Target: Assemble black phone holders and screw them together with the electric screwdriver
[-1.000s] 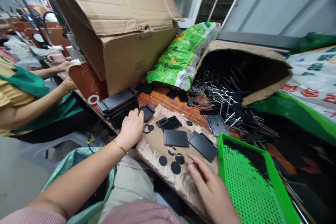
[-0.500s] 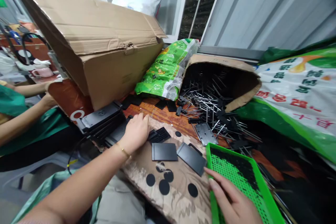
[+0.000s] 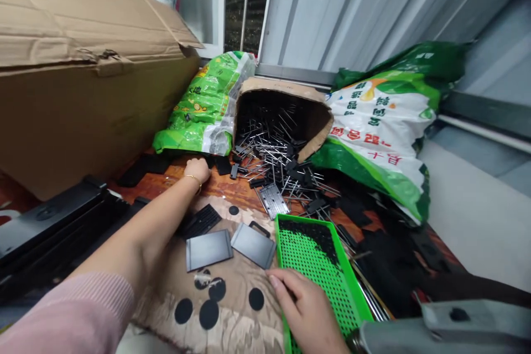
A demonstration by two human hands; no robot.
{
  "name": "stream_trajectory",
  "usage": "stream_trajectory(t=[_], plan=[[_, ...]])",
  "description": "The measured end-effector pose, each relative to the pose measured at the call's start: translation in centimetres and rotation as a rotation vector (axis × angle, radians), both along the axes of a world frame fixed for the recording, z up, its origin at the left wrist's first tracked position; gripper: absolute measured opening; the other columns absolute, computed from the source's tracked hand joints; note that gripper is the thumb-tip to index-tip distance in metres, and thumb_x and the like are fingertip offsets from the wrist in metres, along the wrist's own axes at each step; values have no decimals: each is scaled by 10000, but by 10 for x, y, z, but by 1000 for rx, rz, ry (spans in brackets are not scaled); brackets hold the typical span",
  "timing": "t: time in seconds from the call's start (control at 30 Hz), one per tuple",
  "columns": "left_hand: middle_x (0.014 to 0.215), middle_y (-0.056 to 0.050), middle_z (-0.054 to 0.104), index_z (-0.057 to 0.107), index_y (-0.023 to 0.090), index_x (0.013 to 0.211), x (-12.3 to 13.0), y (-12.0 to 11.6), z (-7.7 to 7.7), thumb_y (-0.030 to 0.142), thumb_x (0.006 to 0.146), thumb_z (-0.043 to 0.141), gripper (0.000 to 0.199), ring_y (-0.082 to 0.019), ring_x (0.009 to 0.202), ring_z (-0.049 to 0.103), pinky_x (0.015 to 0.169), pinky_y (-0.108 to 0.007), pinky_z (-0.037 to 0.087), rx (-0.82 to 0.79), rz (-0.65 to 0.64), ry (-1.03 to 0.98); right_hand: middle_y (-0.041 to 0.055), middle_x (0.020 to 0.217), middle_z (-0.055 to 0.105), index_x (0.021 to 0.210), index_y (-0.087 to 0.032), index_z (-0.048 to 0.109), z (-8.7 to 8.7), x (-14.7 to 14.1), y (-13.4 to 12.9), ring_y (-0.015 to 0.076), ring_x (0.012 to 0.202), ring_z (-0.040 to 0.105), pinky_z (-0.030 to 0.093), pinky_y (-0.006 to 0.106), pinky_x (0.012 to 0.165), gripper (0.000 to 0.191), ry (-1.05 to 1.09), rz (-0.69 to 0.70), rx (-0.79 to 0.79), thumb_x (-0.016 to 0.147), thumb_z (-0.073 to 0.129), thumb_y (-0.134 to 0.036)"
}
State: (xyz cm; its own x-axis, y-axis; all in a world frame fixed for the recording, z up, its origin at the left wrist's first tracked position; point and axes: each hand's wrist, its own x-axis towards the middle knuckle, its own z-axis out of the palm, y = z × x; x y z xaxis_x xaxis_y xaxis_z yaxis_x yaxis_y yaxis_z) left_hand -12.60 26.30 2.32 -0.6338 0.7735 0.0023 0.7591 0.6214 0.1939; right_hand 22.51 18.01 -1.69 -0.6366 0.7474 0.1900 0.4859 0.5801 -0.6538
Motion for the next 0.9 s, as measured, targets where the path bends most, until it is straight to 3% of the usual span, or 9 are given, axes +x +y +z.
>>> stream_trajectory(t=[0.17,0.27,0.33,0.43,0.53,0.6,0.67,0.77,0.9], plan=[[1051,-243,641,566,21,1092,16,-32,22,376,742,656,506,-350,973,622,802,-414,482,-33,-13,81,60,888,733,922,-232,711,-2,3,0,193,825,690,538,279,720,304,5,43,-33,909,418,-311],[1024,-189,662,570,97,1063,43,-74,33,426,744,577,459,-333,945,632,765,-376,475,-2,-85,95,60,908,732,938,-231,709,1,4,-2,193,847,685,533,287,737,302,10,40,-56,912,419,-310],[994,-103,670,572,174,1029,67,-107,33,410,730,561,381,-274,907,637,754,-335,473,63,-231,22,55,927,730,955,-235,707,4,4,-3,189,863,683,531,290,753,300,12,36,-75,913,419,-309],[970,-64,648,581,198,971,105,-154,25,317,680,593,315,-236,911,611,796,-321,467,57,-542,-164,50,944,729,976,-238,703,7,2,-5,183,874,680,528,289,761,297,21,35,-99,913,423,-312],[988,-67,621,592,197,986,130,-177,16,284,665,636,335,-237,927,593,812,-332,470,-34,-706,-227,43,941,731,956,-237,702,9,2,-7,183,875,678,525,293,761,287,35,32,-106,911,428,-308],[1031,-77,614,611,207,1026,135,-170,16,385,682,679,393,-255,948,589,808,-351,476,-77,-774,-204,38,939,730,947,-237,700,9,2,-8,181,875,676,521,293,763,281,42,27,-106,911,430,-305],[1057,-83,623,630,218,1055,132,-144,19,515,745,633,429,-266,982,586,826,-366,474,-63,-786,-114,36,935,729,944,-238,699,9,2,-8,180,873,674,516,294,766,277,37,24,-104,911,432,-305],[1011,-101,650,648,171,1031,121,-79,21,435,914,437,358,-244,990,595,888,-365,453,-10,-643,63,36,927,728,941,-237,700,8,1,-6,179,874,671,508,294,771,278,25,22,-102,911,431,-301],[1151,-162,592,636,93,1038,108,0,10,323,906,500,298,-294,1134,523,949,-452,423,26,-494,146,42,911,732,913,-225,707,8,0,-4,179,855,671,502,291,760,276,22,1,-96,903,434,-269]])
